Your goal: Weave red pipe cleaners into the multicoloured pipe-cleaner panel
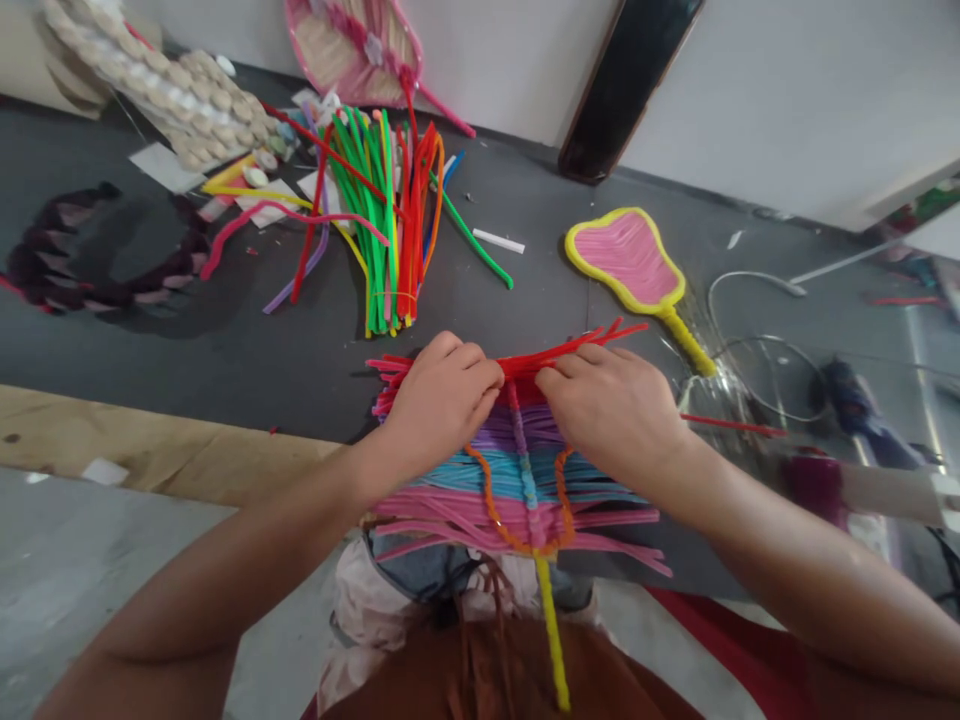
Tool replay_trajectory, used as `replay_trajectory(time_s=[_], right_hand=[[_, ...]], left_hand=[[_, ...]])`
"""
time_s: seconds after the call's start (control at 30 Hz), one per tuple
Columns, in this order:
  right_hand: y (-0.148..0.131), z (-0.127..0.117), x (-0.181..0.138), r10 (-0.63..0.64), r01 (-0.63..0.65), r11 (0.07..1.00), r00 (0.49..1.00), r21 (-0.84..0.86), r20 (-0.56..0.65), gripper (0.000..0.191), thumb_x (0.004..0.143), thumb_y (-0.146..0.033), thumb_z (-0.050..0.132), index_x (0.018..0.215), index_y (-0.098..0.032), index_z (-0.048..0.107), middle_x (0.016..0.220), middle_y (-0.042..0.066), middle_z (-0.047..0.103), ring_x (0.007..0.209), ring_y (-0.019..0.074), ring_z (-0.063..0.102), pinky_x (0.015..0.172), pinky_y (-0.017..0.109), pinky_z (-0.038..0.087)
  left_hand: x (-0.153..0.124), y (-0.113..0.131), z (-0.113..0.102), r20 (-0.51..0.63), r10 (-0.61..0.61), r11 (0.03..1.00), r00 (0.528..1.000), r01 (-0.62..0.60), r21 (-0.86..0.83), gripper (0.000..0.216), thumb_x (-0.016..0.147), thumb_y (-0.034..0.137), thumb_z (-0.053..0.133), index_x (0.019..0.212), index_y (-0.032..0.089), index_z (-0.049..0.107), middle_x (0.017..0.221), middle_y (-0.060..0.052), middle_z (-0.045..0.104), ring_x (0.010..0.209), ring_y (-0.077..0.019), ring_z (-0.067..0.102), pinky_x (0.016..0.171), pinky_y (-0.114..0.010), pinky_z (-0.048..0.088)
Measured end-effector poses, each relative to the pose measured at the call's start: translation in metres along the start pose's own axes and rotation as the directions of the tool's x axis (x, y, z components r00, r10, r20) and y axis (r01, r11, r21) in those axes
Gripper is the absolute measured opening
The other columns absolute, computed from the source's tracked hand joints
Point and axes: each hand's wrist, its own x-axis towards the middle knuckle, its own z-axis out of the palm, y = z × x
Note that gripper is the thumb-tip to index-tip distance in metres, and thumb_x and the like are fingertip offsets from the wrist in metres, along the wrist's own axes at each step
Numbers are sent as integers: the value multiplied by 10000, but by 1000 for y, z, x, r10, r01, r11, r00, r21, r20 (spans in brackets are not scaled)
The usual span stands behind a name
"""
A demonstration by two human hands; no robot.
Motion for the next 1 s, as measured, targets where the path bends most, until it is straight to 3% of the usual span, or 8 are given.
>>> replay_trajectory(time_s=[0.1, 0.33, 1.0], right_hand=[[4, 2, -2, 13, -14, 1000, 1000, -20, -10, 210, 900, -153, 491, 858, -154, 697, 840, 92, 735, 818, 235, 617, 702, 362, 282], [10, 8, -10, 5, -11, 999, 982, -32, -189, 229, 894, -142, 477, 825, -190, 691, 762, 38, 722, 764, 202, 575, 793, 385, 249], [9, 16, -3, -26, 30, 999, 992, 31, -122, 213, 893, -175, 507, 835, -172, 712, 801, 67, 722, 773, 211, 575, 710, 358, 278]], left_hand=[[2, -1, 2, 25, -9, 1000, 1000, 9, 1, 196, 959, 246, 509, 918, 159, 679, 856, -48, 650, 846, -211, 522, 817, -372, 407], [1, 1, 5, 11, -23, 998, 1000, 22, 57, 235, 966, 264, 493, 904, 167, 697, 861, -69, 635, 852, -220, 510, 809, -374, 400], [4, 0, 1, 20, -13, 1000, 1000, 13, 8, 245, 962, 254, 498, 875, 157, 706, 824, -58, 645, 811, -214, 517, 781, -378, 412]])
